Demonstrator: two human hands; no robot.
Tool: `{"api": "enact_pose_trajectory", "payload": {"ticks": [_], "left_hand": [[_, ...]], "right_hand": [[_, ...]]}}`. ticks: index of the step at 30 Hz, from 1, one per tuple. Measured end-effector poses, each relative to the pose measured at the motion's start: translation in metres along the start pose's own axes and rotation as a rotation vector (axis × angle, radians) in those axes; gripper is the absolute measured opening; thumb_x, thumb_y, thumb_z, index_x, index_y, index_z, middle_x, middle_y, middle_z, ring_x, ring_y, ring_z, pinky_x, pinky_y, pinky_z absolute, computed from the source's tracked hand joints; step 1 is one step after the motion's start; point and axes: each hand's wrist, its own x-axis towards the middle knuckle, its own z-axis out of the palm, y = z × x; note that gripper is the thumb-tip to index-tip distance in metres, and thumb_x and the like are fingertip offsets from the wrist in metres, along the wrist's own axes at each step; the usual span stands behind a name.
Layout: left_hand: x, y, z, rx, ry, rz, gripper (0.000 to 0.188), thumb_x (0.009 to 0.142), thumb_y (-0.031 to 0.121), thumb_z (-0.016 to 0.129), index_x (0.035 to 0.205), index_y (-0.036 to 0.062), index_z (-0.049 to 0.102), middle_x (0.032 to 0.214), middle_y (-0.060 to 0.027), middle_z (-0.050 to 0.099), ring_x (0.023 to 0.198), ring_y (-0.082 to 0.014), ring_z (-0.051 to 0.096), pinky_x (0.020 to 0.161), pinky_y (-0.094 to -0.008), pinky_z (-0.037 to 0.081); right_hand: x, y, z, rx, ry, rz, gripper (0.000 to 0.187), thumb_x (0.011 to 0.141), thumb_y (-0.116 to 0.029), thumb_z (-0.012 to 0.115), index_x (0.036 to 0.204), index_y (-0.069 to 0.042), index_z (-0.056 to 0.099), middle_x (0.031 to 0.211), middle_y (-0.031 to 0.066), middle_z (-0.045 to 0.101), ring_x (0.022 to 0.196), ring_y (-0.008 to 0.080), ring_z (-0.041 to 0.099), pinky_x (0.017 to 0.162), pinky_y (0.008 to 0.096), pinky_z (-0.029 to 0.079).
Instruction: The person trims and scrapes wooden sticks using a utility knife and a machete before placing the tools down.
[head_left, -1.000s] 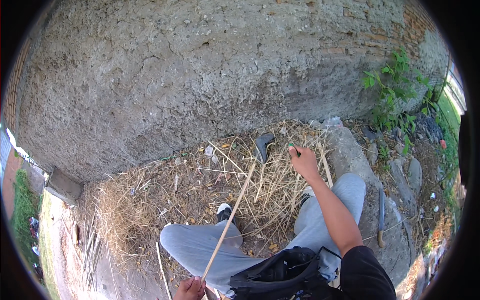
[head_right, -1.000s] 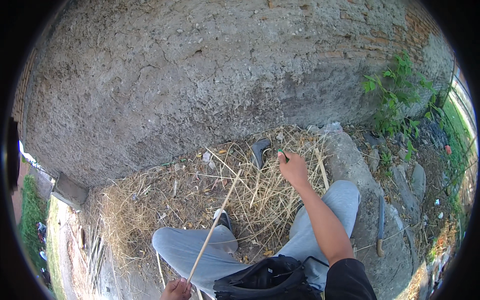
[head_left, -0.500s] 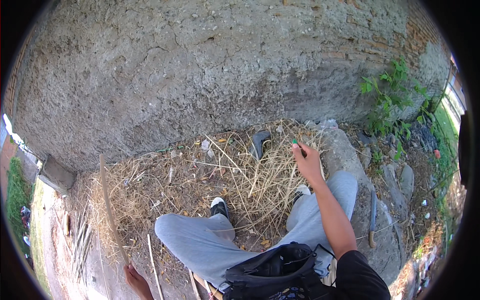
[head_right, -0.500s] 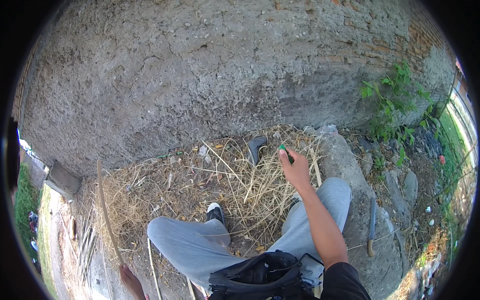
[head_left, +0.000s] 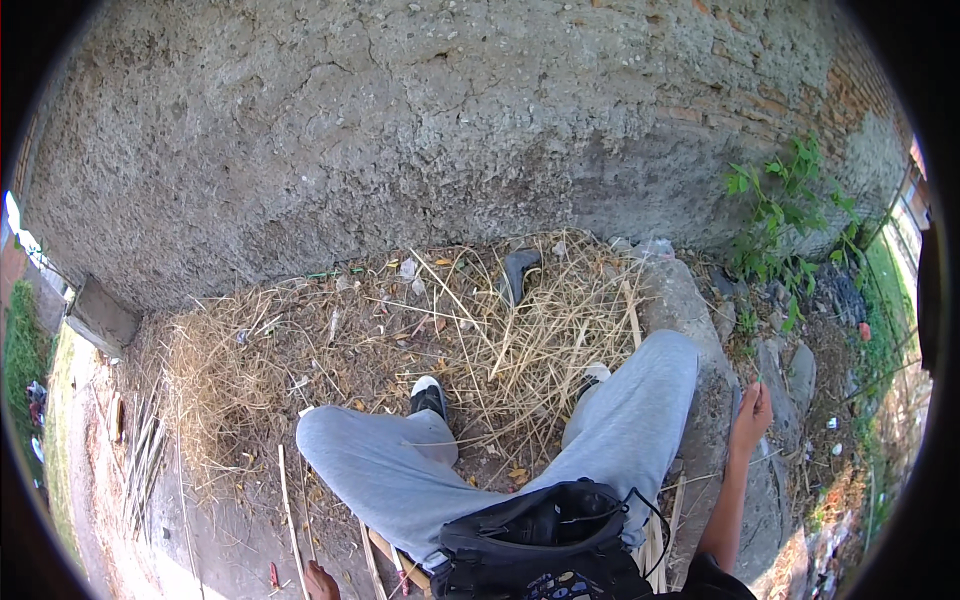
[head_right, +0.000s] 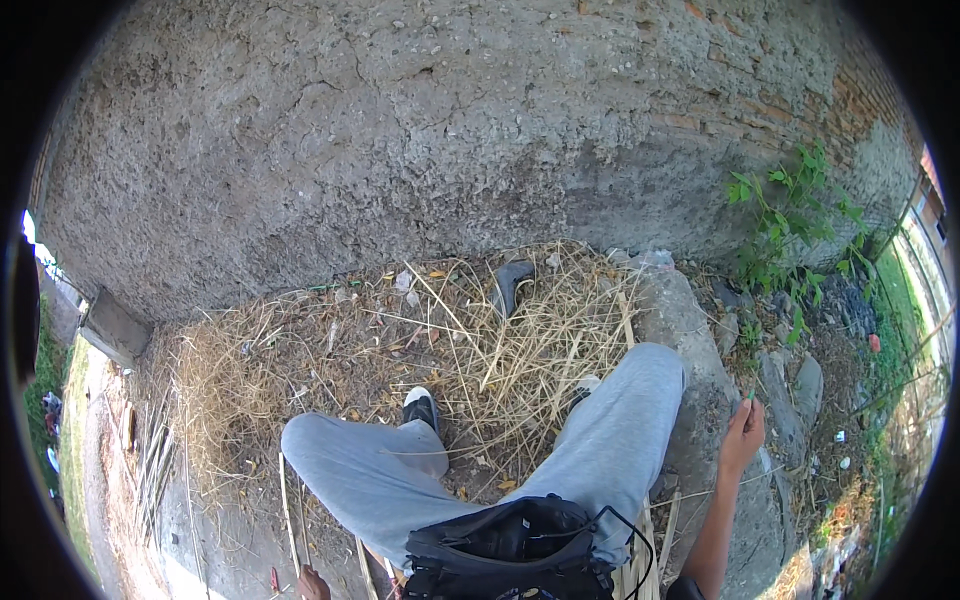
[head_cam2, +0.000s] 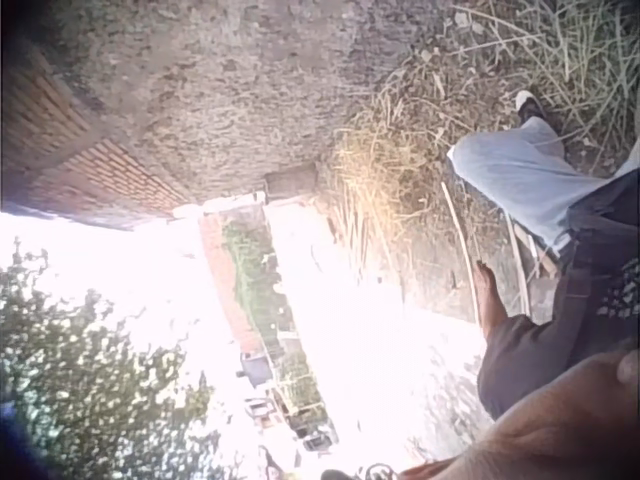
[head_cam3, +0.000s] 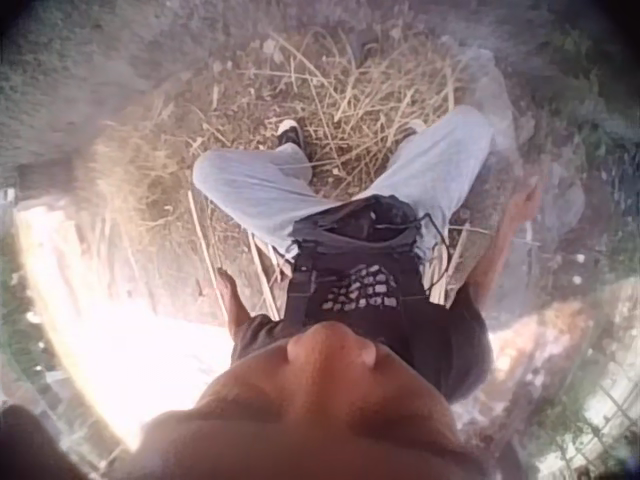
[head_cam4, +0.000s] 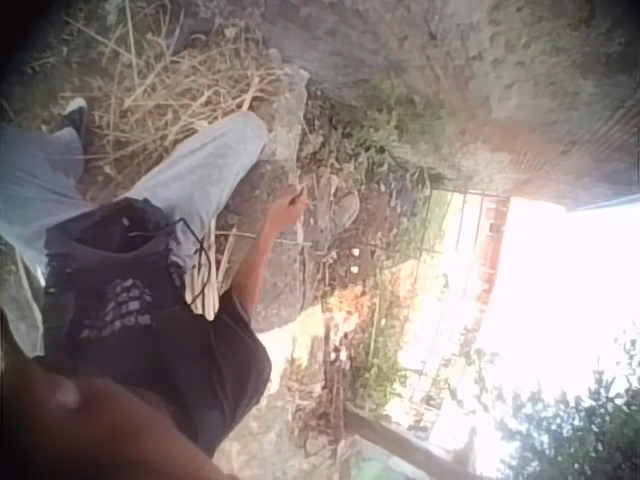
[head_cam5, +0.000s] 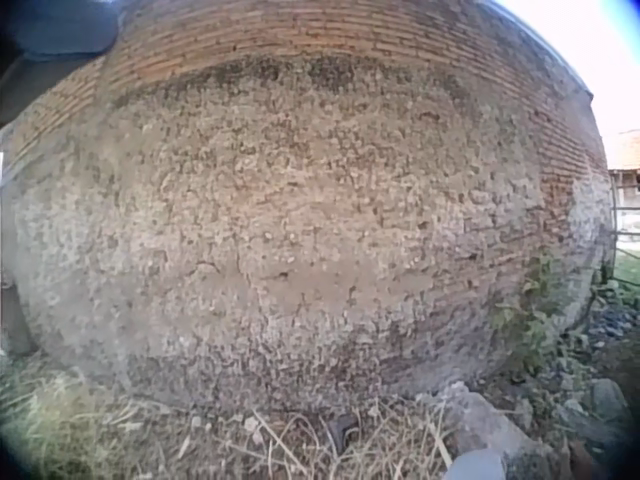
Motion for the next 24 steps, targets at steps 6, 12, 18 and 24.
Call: {"api": "enact_pose_trajectory", "payload": {"ticks": [6,12,18,24], "left_hand": [[-0.008,0.005,0.073,-0.009,0.061,0.016,0.034,0.087,0.020,0.056,0.113,-0.0017,0.057,0.104,-0.0296,0.057,0.096,-0.0447,0.058,0.082,-0.0513,0.045],[-0.042,0.018,0.173,0.049,0.331,0.170,0.024,0.079,0.008,0.059,0.101,-0.0021,0.056,0.100,-0.0258,0.054,0.093,-0.0447,0.056,0.080,-0.0515,0.044],[-0.115,0.097,0.148,-0.261,-0.013,0.216,0.014,0.077,0.003,0.053,0.090,0.0009,0.056,0.098,-0.0212,0.052,0.092,-0.0422,0.055,0.082,-0.0498,0.044],[-0.135,0.111,0.139,-0.286,-0.018,0.234,0.014,0.076,0.002,0.053,0.089,0.0008,0.056,0.098,-0.0212,0.052,0.092,-0.0421,0.055,0.081,-0.0497,0.044]], "right_hand": [[-0.111,0.105,-0.070,-0.813,-0.137,0.265,0.040,0.088,-0.033,0.071,0.108,0.002,0.067,0.084,0.0187,0.066,0.077,0.0359,0.063,0.068,0.0449,0.048],[-0.223,0.146,-0.091,-1.090,-0.411,0.618,0.036,0.078,-0.026,0.078,0.099,0.002,0.068,0.097,0.0232,0.069,0.094,0.0417,0.067,0.079,0.0496,0.054],[-0.278,0.173,-0.113,-1.006,-0.526,0.590,0.046,0.072,-0.033,0.081,0.097,0.003,0.068,0.096,0.0254,0.067,0.093,0.0443,0.066,0.077,0.0511,0.053],[-0.303,0.204,-0.114,-1.037,-0.267,0.086,0.031,0.076,-0.024,0.077,0.086,0.004,0.068,0.083,0.0231,0.066,0.076,0.0427,0.064,0.069,0.0493,0.052]]}}
